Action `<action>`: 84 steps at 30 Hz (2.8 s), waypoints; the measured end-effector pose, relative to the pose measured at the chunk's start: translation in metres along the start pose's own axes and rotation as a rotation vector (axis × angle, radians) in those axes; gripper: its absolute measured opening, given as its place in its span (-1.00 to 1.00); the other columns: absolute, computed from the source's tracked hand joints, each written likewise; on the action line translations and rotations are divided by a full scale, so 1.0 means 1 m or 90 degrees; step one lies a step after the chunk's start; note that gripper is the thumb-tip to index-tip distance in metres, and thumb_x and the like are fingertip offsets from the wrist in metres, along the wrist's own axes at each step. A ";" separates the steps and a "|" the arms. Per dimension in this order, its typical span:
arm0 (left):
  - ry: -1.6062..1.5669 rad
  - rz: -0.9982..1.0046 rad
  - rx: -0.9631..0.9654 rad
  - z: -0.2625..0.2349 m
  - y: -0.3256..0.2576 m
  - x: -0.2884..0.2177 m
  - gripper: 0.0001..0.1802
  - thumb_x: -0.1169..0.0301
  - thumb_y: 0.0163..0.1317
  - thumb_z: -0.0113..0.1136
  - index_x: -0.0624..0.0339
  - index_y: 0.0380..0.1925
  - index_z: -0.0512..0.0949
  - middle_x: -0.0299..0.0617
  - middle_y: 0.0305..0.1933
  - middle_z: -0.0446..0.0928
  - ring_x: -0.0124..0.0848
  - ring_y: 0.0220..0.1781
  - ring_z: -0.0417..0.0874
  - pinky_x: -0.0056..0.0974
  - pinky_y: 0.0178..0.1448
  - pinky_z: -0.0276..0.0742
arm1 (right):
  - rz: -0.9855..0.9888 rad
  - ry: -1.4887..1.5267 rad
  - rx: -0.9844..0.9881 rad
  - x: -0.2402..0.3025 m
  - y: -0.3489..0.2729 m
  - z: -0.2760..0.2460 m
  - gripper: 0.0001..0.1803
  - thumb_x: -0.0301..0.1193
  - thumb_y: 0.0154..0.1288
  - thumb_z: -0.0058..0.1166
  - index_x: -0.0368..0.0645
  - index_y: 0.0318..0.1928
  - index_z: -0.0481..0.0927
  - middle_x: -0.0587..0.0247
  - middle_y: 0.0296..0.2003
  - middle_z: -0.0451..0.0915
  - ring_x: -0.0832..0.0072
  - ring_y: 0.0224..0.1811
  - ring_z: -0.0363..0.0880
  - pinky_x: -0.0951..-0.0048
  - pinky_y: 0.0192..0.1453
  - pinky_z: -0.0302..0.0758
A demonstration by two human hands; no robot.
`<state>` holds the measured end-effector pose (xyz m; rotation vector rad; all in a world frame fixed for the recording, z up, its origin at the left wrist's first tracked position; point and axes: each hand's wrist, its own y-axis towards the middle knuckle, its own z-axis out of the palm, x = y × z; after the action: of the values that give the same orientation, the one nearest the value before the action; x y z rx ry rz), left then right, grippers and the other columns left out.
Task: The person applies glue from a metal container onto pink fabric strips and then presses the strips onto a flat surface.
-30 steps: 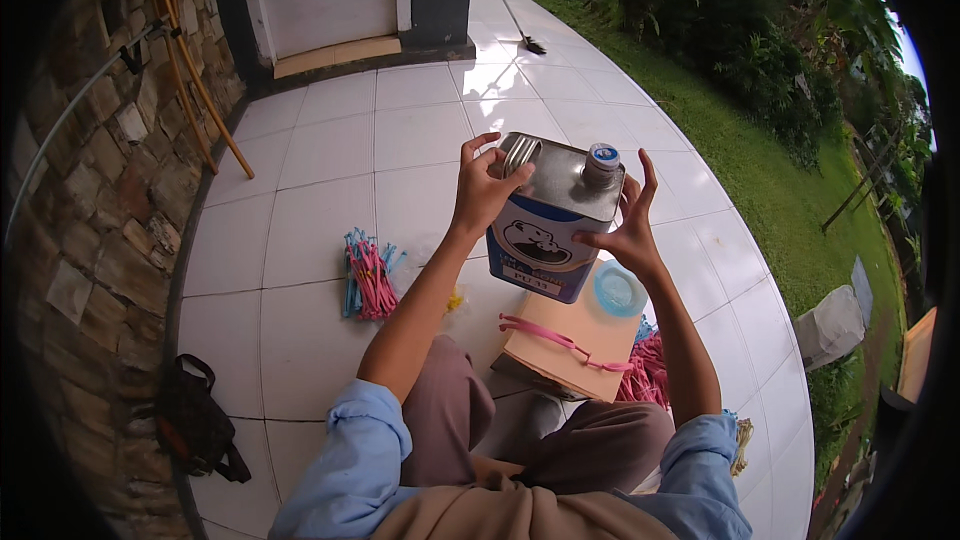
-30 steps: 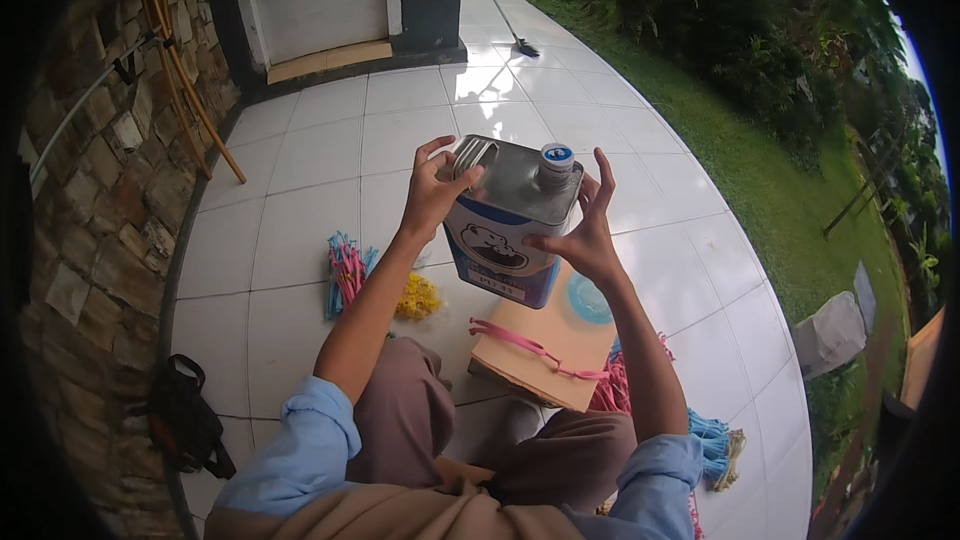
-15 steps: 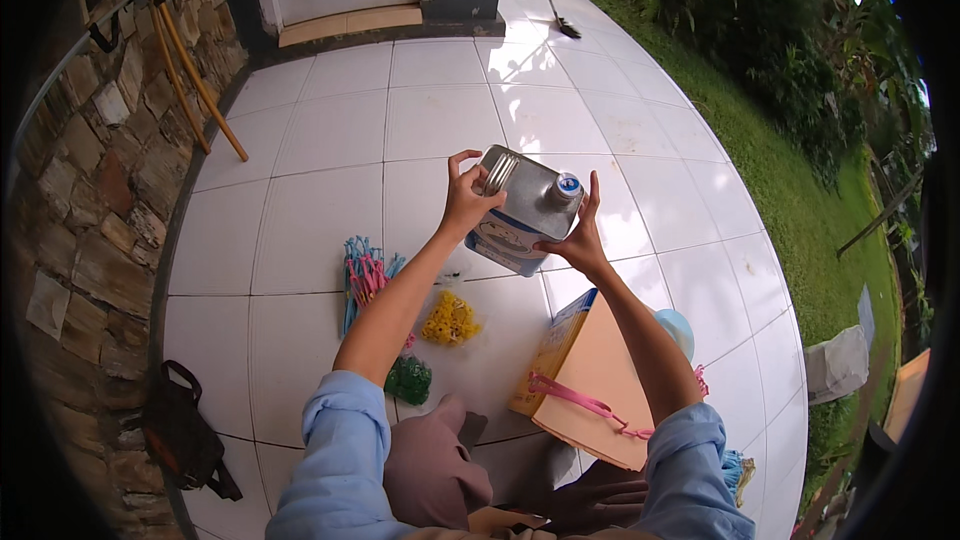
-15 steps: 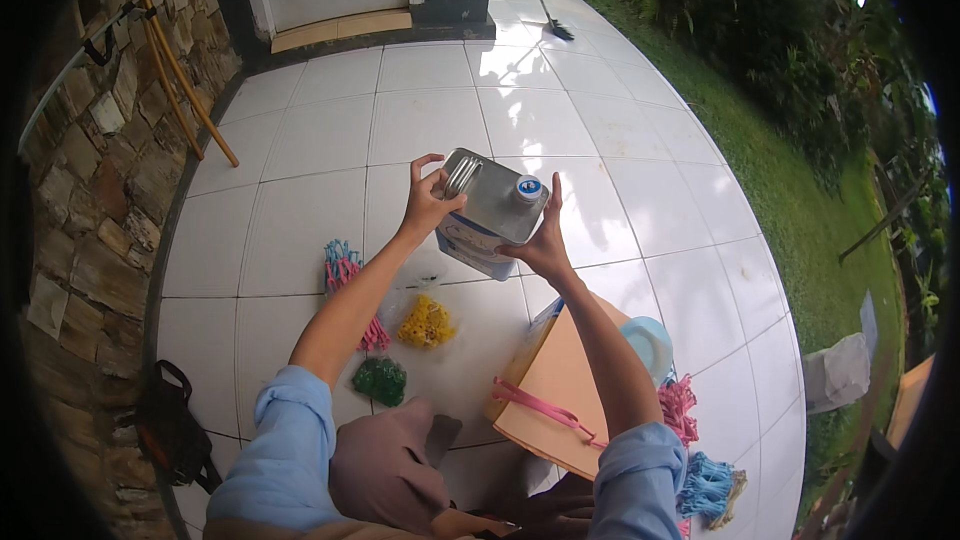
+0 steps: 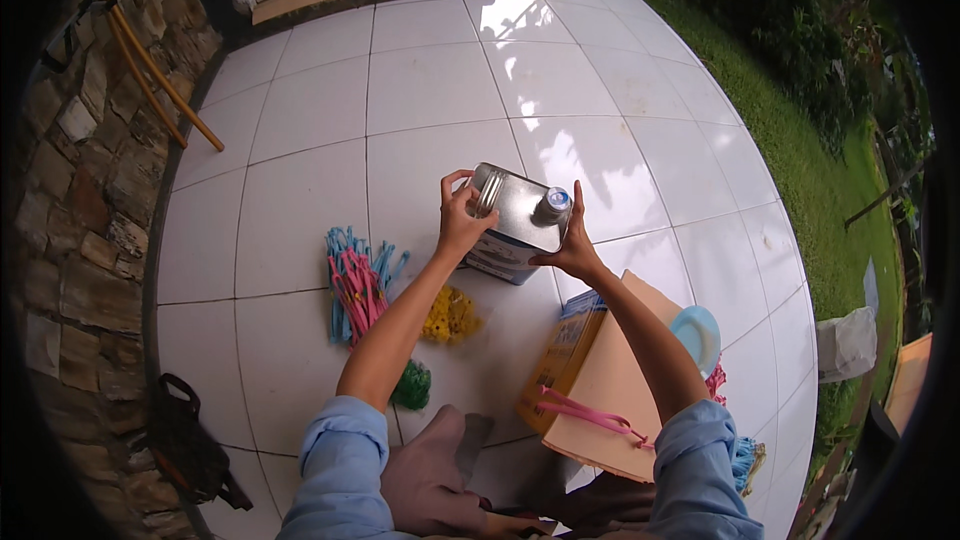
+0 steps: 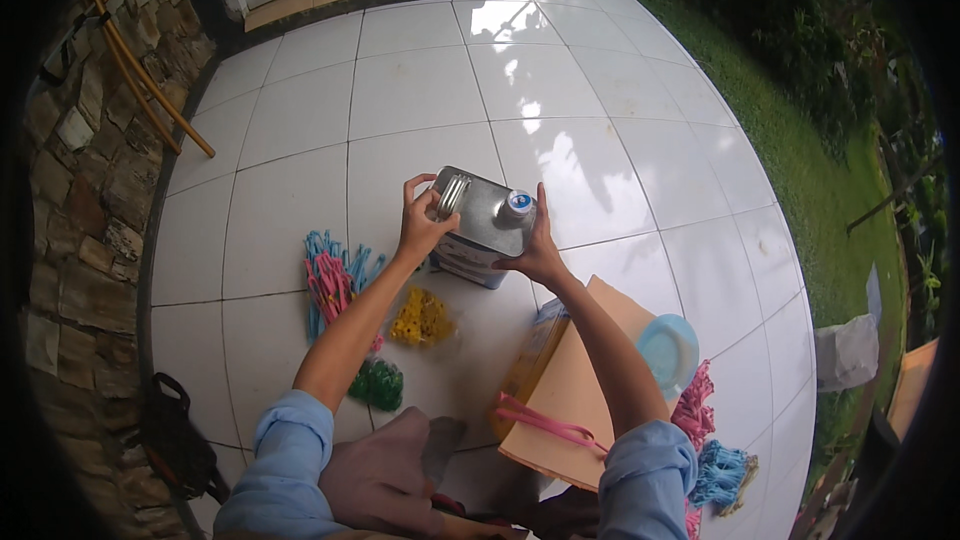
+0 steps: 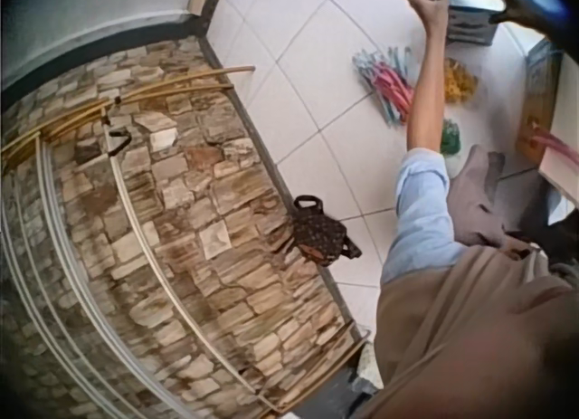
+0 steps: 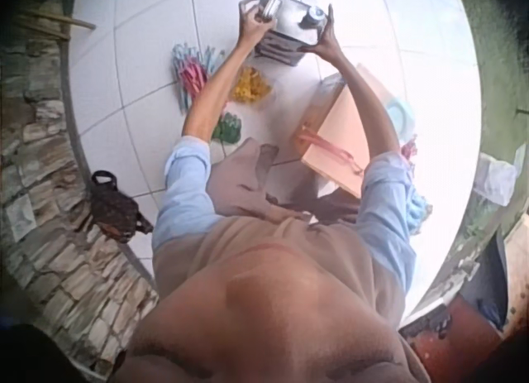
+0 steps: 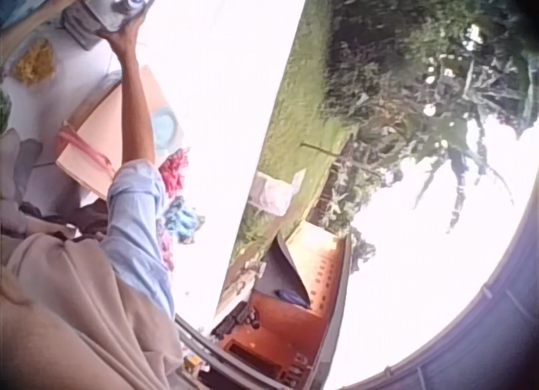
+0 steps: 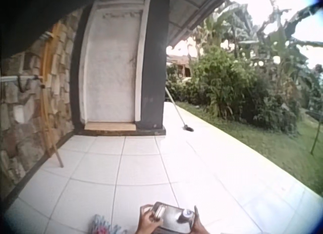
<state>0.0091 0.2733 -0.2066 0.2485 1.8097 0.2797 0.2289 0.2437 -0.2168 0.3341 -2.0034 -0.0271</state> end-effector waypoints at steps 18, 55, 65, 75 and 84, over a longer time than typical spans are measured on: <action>-0.004 0.179 0.361 0.050 -0.108 -0.270 -0.73 0.31 0.19 0.14 0.25 -0.20 0.49 -0.10 -0.11 0.50 -0.30 0.02 0.51 -0.24 0.12 0.40 | 0.142 -0.279 -0.172 0.235 -0.262 -0.199 -0.63 -0.42 0.23 0.10 -0.17 0.05 0.39 0.05 -0.17 0.59 0.30 -0.13 0.61 0.35 -0.08 0.53; 0.333 0.141 0.771 0.088 -0.229 -0.297 -0.71 0.19 0.26 0.00 0.23 -0.29 0.39 -0.17 -0.61 0.55 -0.34 -0.54 0.62 -0.23 -0.44 0.46 | 0.103 0.454 -0.555 0.233 -0.348 -0.136 -0.12 -0.59 0.21 -0.03 -0.13 0.28 -0.42 -0.20 0.03 0.38 0.22 -0.07 0.58 0.22 0.21 0.39; 0.085 -0.031 0.723 0.035 -0.245 -0.316 -0.80 0.36 0.34 -0.15 0.24 -0.16 0.36 -0.15 -0.44 0.50 -0.41 -0.51 0.54 -0.34 -0.42 0.45 | -0.075 0.221 -0.570 0.263 -0.334 -0.110 -0.27 -0.56 0.31 -0.12 -0.21 0.26 -0.34 -0.01 -0.12 0.52 0.28 -0.08 0.59 0.31 0.18 0.42; 0.074 0.177 0.302 0.032 -0.292 -0.330 -0.76 0.37 0.36 -0.15 0.28 -0.35 0.46 -0.04 -0.62 0.40 -0.23 -0.61 0.44 -0.20 -0.45 0.33 | -0.172 0.454 -0.565 0.292 -0.336 -0.100 -0.24 -0.54 0.31 -0.10 -0.16 0.24 -0.38 0.00 -0.14 0.51 0.21 -0.07 0.57 0.18 0.26 0.34; 0.104 0.173 0.215 0.058 -0.302 -0.329 -0.69 0.28 0.38 -0.17 0.28 -0.39 0.45 0.03 -0.48 0.52 0.02 -0.40 0.57 -0.08 -0.35 0.42 | -0.153 0.518 -0.534 0.289 -0.347 -0.099 -0.23 -0.53 0.32 -0.13 -0.05 0.28 -0.41 -0.13 0.00 0.43 0.16 0.05 0.49 0.15 0.28 0.30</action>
<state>0.1409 -0.1125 -0.0152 0.7311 1.9809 0.1872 0.2766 -0.1479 0.0234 0.0149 -1.0073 -0.7402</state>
